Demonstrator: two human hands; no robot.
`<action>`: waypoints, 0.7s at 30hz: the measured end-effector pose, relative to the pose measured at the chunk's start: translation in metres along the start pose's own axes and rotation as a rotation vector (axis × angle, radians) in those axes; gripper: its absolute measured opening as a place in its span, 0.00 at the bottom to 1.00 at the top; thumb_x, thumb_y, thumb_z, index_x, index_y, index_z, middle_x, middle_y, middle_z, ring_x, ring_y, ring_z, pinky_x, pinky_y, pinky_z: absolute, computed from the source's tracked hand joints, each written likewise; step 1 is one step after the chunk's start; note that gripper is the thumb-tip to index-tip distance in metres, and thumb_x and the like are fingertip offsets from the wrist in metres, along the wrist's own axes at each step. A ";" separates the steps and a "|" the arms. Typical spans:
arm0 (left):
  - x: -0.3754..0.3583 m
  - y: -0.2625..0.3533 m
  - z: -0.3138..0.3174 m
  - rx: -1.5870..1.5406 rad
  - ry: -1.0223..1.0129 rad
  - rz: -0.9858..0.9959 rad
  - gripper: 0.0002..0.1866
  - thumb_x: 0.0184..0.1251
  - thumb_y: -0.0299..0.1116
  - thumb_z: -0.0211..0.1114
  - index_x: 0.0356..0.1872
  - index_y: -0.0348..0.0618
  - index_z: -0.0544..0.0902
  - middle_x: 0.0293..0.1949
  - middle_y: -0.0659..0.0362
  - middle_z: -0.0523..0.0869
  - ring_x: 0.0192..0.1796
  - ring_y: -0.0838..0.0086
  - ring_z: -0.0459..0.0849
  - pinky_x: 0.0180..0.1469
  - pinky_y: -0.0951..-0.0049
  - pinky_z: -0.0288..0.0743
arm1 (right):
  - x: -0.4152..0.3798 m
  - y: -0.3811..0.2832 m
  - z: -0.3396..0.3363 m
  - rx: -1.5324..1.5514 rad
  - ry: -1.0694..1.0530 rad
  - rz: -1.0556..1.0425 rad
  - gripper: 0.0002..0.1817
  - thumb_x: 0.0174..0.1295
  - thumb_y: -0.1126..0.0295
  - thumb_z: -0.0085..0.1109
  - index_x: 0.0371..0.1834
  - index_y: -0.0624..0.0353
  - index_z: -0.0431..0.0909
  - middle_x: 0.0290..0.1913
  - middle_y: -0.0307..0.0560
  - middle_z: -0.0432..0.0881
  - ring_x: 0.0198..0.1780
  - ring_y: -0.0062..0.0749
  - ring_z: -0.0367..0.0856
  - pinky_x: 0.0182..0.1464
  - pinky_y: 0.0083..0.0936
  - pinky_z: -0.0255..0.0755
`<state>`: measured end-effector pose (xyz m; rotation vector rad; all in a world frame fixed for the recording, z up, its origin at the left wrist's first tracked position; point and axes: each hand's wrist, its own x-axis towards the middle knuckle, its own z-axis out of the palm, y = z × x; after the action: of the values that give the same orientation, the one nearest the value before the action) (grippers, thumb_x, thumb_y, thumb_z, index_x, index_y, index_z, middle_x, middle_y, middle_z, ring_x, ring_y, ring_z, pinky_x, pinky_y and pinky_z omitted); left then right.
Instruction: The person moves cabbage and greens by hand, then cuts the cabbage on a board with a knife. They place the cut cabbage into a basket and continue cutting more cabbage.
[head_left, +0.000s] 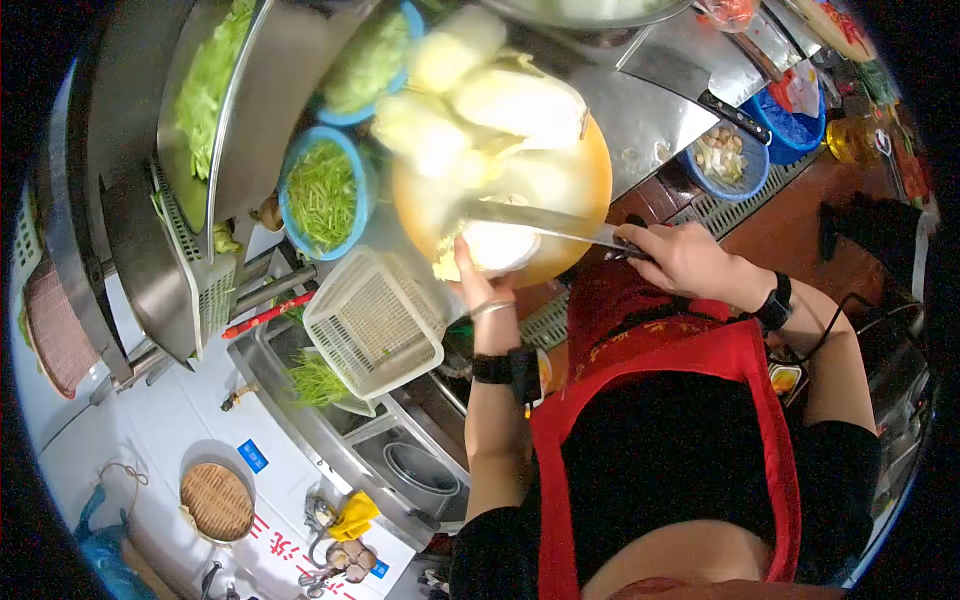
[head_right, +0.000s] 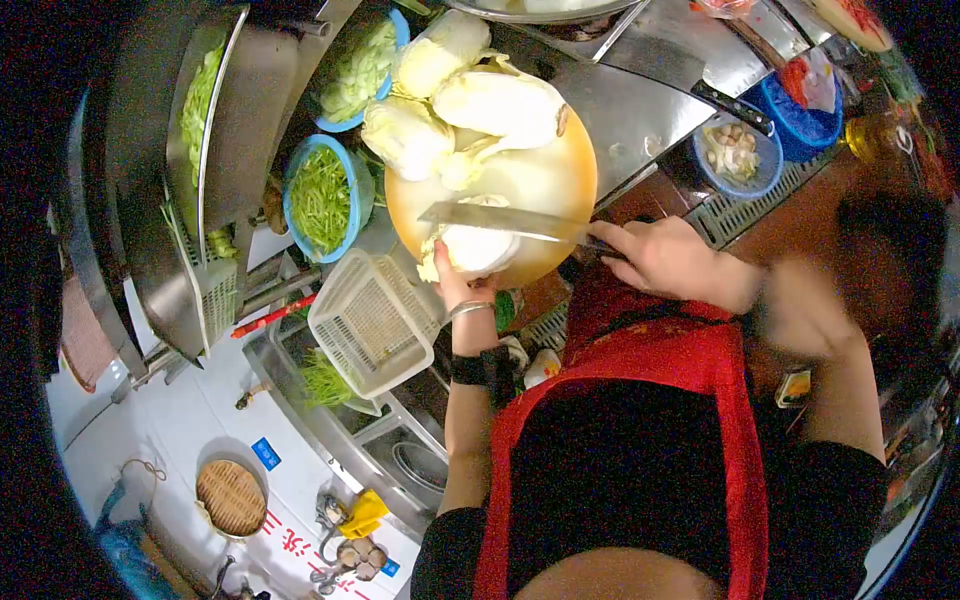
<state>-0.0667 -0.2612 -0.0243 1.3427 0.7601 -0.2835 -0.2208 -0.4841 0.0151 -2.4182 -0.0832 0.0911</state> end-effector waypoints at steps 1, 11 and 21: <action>0.000 0.001 0.001 0.005 0.080 -0.118 0.39 0.49 0.54 0.66 0.60 0.49 0.61 0.53 0.53 0.73 0.49 0.58 0.76 0.40 0.51 0.74 | -0.002 0.000 0.002 0.000 0.002 0.006 0.23 0.56 0.61 0.52 0.55 0.54 0.66 0.25 0.50 0.77 0.23 0.45 0.77 0.25 0.37 0.73; 0.009 -0.001 0.011 -0.045 0.116 -0.001 0.56 0.47 0.47 0.70 0.66 0.46 0.35 0.62 0.42 0.60 0.56 0.51 0.71 0.54 0.48 0.70 | 0.003 -0.015 0.003 -0.255 -0.085 0.042 0.23 0.53 0.62 0.57 0.51 0.57 0.66 0.18 0.47 0.74 0.18 0.40 0.76 0.18 0.34 0.70; 0.006 -0.020 -0.009 -0.131 -0.060 0.192 0.43 0.59 0.35 0.62 0.66 0.40 0.40 0.61 0.42 0.62 0.56 0.56 0.71 0.59 0.57 0.68 | 0.056 0.007 0.048 -0.040 -0.284 0.276 0.18 0.58 0.61 0.50 0.48 0.58 0.65 0.21 0.55 0.77 0.25 0.52 0.78 0.26 0.45 0.71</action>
<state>-0.0773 -0.2564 -0.0443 1.2669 0.5844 -0.1189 -0.1690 -0.4529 -0.0278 -2.4278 0.1213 0.5627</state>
